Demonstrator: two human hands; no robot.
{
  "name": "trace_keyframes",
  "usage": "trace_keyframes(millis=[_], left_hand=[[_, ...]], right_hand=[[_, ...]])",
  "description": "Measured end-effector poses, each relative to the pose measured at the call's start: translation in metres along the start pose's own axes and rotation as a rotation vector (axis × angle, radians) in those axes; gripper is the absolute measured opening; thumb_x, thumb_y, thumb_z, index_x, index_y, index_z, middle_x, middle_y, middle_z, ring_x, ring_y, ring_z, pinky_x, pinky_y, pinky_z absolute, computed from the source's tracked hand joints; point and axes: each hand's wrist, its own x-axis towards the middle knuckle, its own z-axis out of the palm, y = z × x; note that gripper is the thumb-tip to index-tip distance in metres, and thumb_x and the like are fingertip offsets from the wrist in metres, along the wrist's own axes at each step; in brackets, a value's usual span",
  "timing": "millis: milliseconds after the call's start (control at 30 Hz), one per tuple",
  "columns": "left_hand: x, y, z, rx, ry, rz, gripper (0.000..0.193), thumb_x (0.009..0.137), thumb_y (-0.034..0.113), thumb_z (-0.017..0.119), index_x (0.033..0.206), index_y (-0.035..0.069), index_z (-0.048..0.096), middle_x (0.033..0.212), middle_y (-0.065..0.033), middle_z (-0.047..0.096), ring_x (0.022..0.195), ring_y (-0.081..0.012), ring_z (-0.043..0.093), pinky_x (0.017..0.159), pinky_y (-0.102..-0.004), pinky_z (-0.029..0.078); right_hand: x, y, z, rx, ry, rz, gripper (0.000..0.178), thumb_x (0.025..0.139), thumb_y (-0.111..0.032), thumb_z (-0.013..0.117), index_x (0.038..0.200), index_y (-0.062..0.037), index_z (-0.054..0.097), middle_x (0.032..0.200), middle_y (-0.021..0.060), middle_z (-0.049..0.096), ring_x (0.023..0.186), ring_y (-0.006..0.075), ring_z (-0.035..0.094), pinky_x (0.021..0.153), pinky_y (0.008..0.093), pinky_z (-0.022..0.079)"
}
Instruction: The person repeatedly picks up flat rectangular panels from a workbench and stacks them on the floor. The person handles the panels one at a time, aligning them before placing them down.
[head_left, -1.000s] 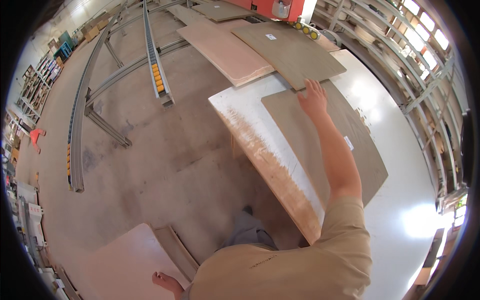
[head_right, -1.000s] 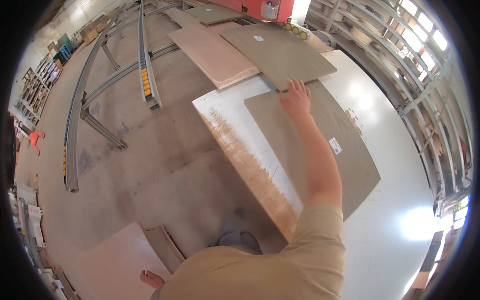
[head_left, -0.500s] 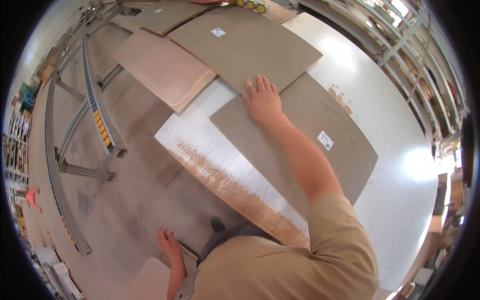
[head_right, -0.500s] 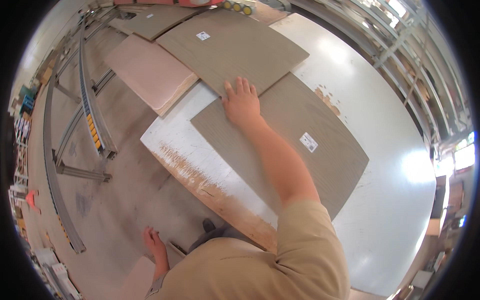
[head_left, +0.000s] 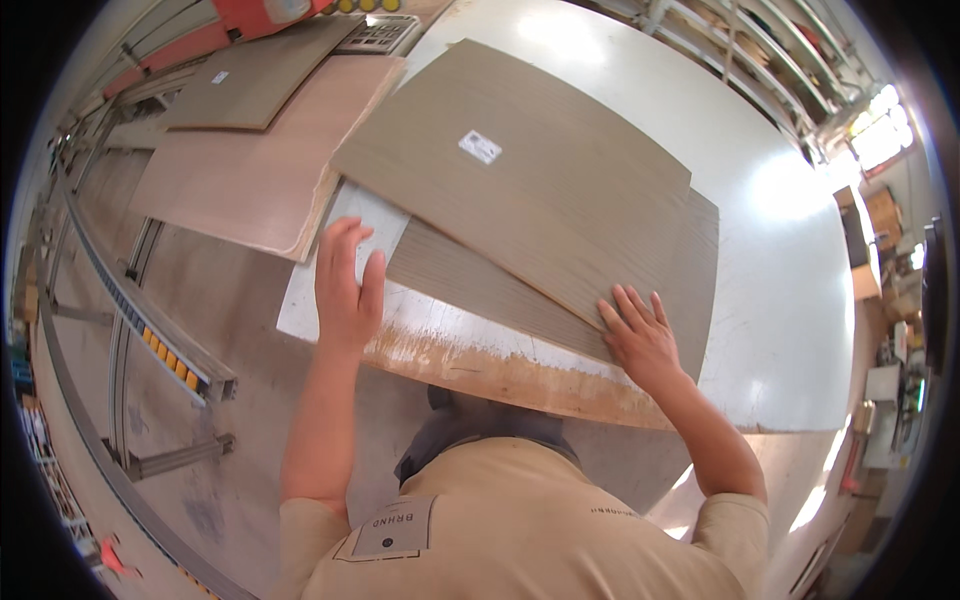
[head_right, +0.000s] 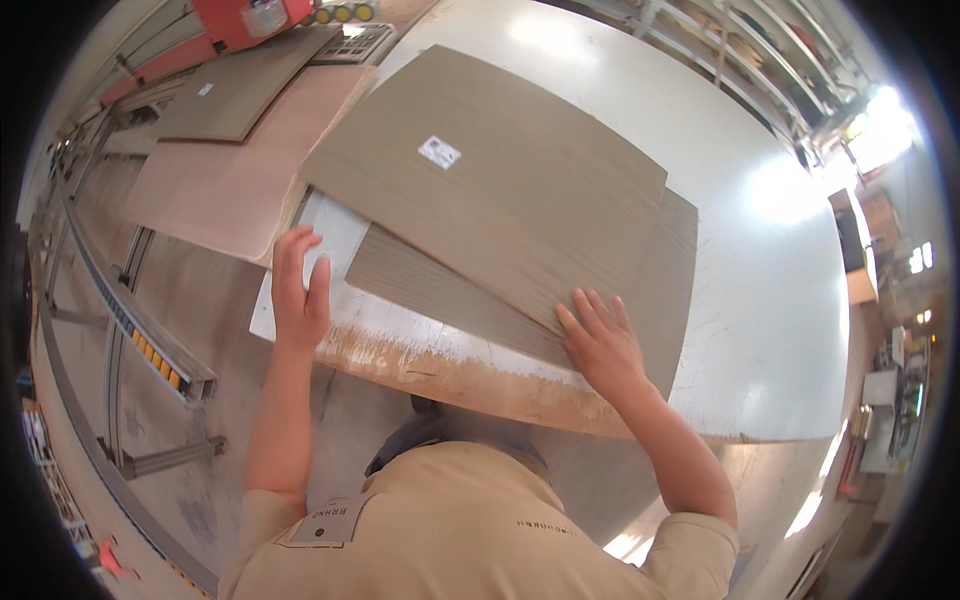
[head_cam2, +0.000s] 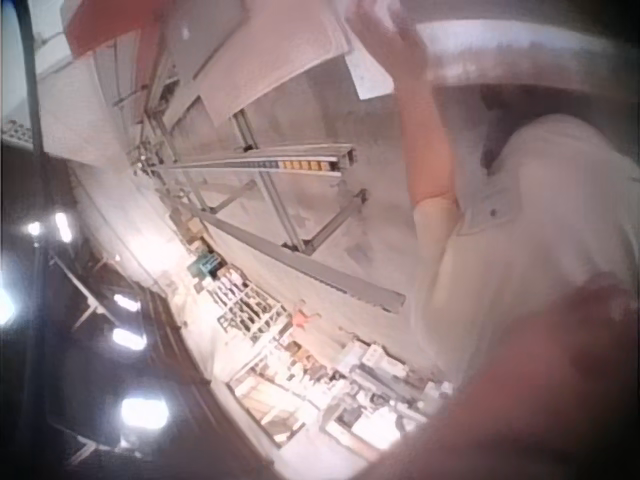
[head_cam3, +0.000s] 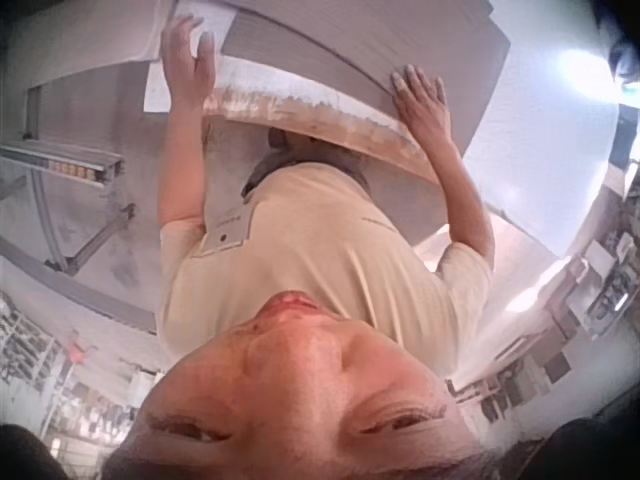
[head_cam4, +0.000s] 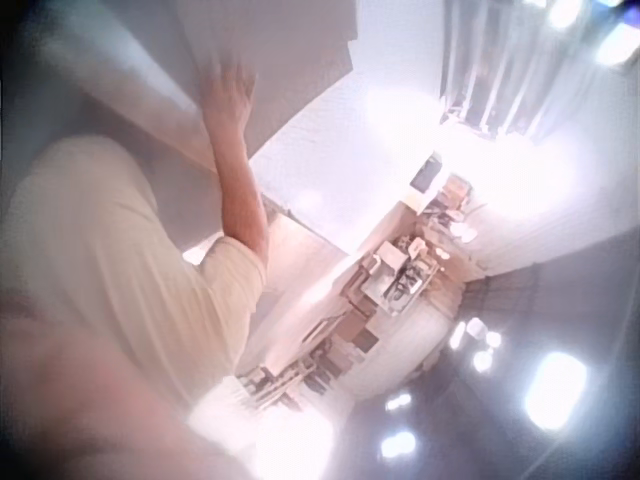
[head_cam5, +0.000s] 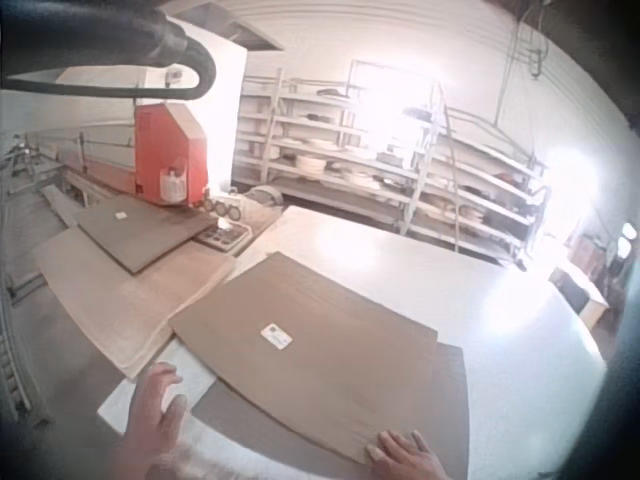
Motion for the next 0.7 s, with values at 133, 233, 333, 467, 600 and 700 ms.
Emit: trace_keyframes(millis=[133,233,333,467,600,700], left_hand=[[0.044,-0.034,0.035,0.082,-0.092,-0.003,0.035,0.093,0.021,0.059,0.117,-0.003,0.055,0.12,-0.0222,0.057,0.113,-0.0368,0.055,0.096,-0.0442,0.044],[0.05,-0.052,0.061,0.16,-0.222,-0.15,0.042,0.093,0.025,0.059,0.121,-0.005,0.054,0.124,-0.0249,0.056,0.116,-0.0391,0.054,0.099,-0.0445,0.043],[0.037,-0.059,0.084,-0.015,-0.452,-0.32,0.056,0.097,0.033,0.053,0.137,-0.006,0.042,0.14,-0.0268,0.046,0.132,-0.0382,0.042,0.111,-0.0408,0.033],[0.023,-0.06,0.108,-0.201,-0.62,-0.453,0.066,0.102,0.038,0.043,0.149,-0.005,0.026,0.155,-0.023,0.029,0.145,-0.032,0.026,0.119,-0.0368,0.02],[0.022,-0.063,0.11,-0.362,-0.583,-0.45,0.065,0.104,0.04,0.036,0.151,-0.002,0.022,0.16,-0.0183,0.018,0.149,-0.0285,0.016,0.12,-0.0362,0.013],[0.018,-0.062,0.09,-0.558,-0.477,-0.461,0.059,0.101,0.028,0.046,0.15,-0.001,0.028,0.158,-0.0168,0.024,0.148,-0.0267,0.02,0.12,-0.0365,0.016]], right_hand=[[-0.087,0.023,-0.006,-0.068,-0.03,0.098,0.053,0.086,-0.015,0.064,0.137,-0.0148,0.051,0.145,0.0144,0.046,0.136,0.0299,0.041,0.116,0.0499,0.026],[-0.137,0.045,-0.007,0.117,-0.015,0.227,0.06,0.085,-0.014,0.063,0.142,-0.0107,0.045,0.147,0.0158,0.043,0.139,0.0323,0.038,0.117,0.048,0.024],[-0.145,0.079,0.006,0.441,0.196,0.549,0.067,0.087,-0.017,0.059,0.148,-0.0055,0.034,0.151,0.0183,0.038,0.142,0.0341,0.033,0.117,0.0447,0.022],[-0.13,0.108,0.026,0.714,0.245,1.032,0.071,0.093,-0.024,0.054,0.152,-0.0024,0.022,0.152,0.0225,0.034,0.142,0.0354,0.031,0.116,0.0384,0.025],[-0.123,0.1,0.038,0.852,0.191,1.149,0.073,0.093,-0.025,0.057,0.152,-0.0021,0.022,0.15,0.0236,0.037,0.139,0.0367,0.035,0.113,0.0377,0.03],[-0.12,0.086,0.038,0.868,0.312,1.051,0.072,0.092,-0.022,0.06,0.151,-0.0017,0.024,0.149,0.0252,0.037,0.139,0.0367,0.036,0.113,0.0386,0.03]])
